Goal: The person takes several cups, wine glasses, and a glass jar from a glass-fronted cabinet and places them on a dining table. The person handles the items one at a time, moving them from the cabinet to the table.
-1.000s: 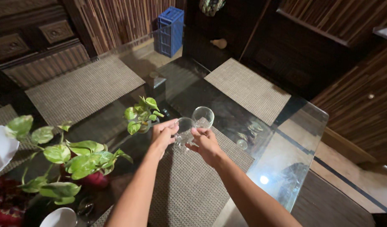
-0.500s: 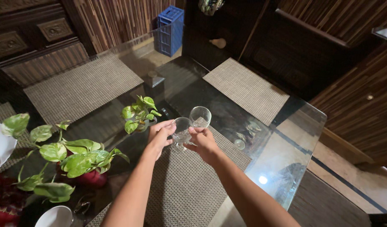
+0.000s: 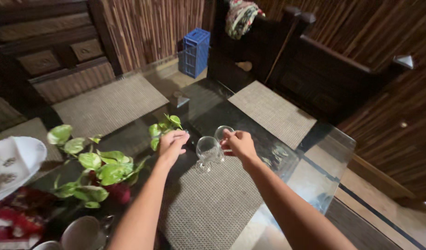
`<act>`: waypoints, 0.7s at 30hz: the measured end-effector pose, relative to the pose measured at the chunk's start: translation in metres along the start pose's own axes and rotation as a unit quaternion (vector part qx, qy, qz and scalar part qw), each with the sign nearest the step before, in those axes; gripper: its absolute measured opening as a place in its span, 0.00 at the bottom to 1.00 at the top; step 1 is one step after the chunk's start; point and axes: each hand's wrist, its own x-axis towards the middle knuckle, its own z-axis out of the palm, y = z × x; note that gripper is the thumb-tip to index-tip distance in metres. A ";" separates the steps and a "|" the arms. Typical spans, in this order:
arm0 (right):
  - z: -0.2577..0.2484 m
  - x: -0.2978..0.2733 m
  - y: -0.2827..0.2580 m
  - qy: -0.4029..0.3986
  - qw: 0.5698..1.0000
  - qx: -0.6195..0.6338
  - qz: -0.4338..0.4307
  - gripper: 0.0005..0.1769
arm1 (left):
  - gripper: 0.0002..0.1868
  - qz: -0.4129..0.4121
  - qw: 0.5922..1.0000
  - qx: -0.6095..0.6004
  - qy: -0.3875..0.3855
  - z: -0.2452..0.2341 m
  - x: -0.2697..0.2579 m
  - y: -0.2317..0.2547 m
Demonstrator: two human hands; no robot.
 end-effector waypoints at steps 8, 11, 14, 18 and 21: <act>0.002 -0.061 -0.117 -0.070 0.984 0.047 -0.160 0.20 | 0.10 0.186 0.976 0.116 -0.014 -0.014 -0.046 0.156; -0.004 -0.091 -0.156 -0.084 0.970 0.070 -0.216 0.19 | 0.09 0.205 0.959 0.198 -0.012 -0.018 -0.088 0.220; -0.017 -0.124 -0.191 -0.079 0.956 0.067 -0.274 0.19 | 0.08 0.238 0.947 0.214 0.024 -0.016 -0.131 0.274; -0.036 -0.173 -0.226 -0.083 0.947 0.078 -0.301 0.18 | 0.07 0.263 0.943 0.202 0.030 -0.017 -0.187 0.333; -0.048 -0.212 -0.243 -0.124 0.918 0.125 -0.354 0.18 | 0.09 0.290 0.926 0.233 0.057 -0.017 -0.233 0.368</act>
